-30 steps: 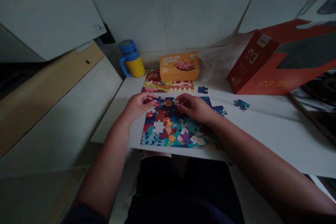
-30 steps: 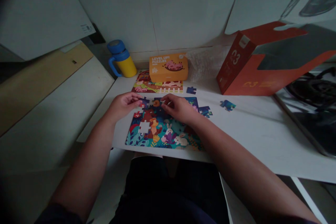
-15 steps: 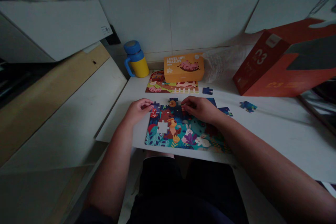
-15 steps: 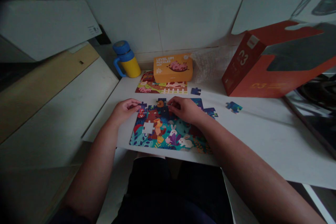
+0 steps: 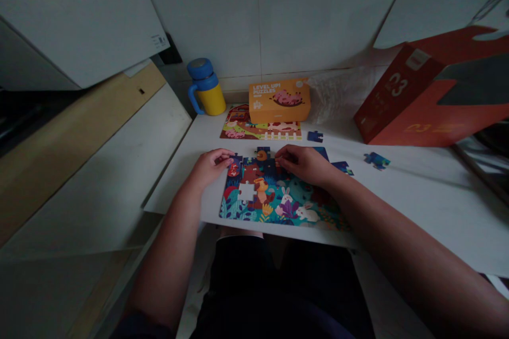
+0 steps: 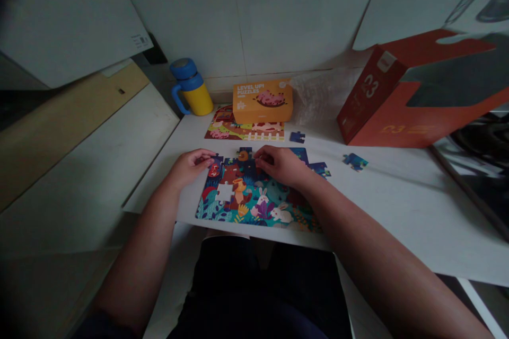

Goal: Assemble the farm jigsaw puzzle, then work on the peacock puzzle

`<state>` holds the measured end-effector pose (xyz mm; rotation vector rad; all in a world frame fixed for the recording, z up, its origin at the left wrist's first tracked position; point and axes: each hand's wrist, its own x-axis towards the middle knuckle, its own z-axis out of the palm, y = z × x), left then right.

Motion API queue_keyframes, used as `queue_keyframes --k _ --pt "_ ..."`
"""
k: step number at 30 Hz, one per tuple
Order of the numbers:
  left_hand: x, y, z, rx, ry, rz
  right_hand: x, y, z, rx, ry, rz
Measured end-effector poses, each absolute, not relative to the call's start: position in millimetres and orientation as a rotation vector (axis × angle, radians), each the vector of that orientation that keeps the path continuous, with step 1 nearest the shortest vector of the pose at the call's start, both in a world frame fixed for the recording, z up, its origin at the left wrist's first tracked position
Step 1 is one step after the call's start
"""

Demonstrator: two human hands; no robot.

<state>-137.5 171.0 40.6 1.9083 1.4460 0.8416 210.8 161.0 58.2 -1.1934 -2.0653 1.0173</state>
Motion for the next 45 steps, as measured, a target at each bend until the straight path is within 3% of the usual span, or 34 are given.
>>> queue_keyframes --k 18,27,30,45 --pt "-133 171 37 2.223 1.387 0.853 209 158 65 -1.200 -2.120 0.955" --pt "-132 172 39 2.258 1.359 0.845 256 188 61 -1.853 -2.098 0.065" --pt "-132 172 40 2.276 1.356 0.829 281 198 53 -1.992 -2.030 -0.057" --pt "-132 171 41 2.311 1.372 0.821 305 221 30 -2.038 -1.995 0.103"
